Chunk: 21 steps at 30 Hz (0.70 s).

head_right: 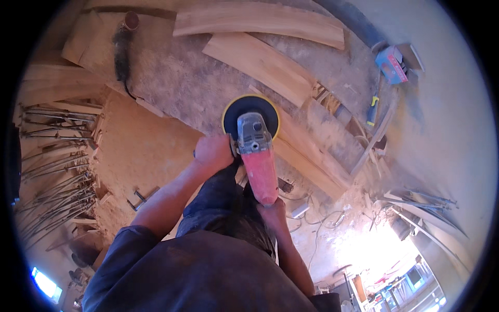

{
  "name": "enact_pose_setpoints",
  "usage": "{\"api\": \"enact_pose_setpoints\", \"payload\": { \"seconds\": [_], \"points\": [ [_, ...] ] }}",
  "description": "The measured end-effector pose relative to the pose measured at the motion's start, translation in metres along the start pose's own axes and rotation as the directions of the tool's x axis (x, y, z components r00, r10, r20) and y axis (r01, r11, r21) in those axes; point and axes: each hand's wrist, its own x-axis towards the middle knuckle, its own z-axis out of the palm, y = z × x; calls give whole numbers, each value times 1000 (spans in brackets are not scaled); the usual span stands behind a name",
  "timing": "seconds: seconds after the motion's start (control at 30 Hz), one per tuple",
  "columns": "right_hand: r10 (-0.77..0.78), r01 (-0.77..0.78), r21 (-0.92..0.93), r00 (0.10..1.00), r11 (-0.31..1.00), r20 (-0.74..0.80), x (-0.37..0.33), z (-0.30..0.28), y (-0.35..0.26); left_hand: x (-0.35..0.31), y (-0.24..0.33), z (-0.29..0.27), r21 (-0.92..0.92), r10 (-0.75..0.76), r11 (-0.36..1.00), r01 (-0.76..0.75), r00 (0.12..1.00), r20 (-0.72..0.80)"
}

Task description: The person assembles a wooden drawer by fitting side panels and a bottom panel together. They then walk to a workbench and use an orbital sander to smooth the surface of a wooden plank.

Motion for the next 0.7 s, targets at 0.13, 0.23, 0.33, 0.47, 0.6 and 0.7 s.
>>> {"api": "enact_pose_setpoints", "payload": {
  "seconds": [0.13,0.23,0.33,0.47,0.6,0.7],
  "points": [
    [224,-229,49,971,972,86,21,-1,-41,23,-15,-8,-48,-76,996,72,994,-78],
    [244,-254,102,965,962,97,22,0,-45,27,-12,-23,-7,-27,1000,27,999,-30],
    [387,-396,31,909,918,152,10,-5,-37,26,3,-13,55,44,998,-44,999,-10],
    [349,-352,2,929,936,120,3,-6,-48,34,8,-5,43,25,999,-23,999,-48],
    [146,-139,-52,974,989,171,20,4,-49,27,-7,-22,2,-21,1000,21,992,-126],
    [268,-275,43,956,961,120,12,8,-45,27,6,-19,43,-45,998,49,996,-74]
  ]
}}
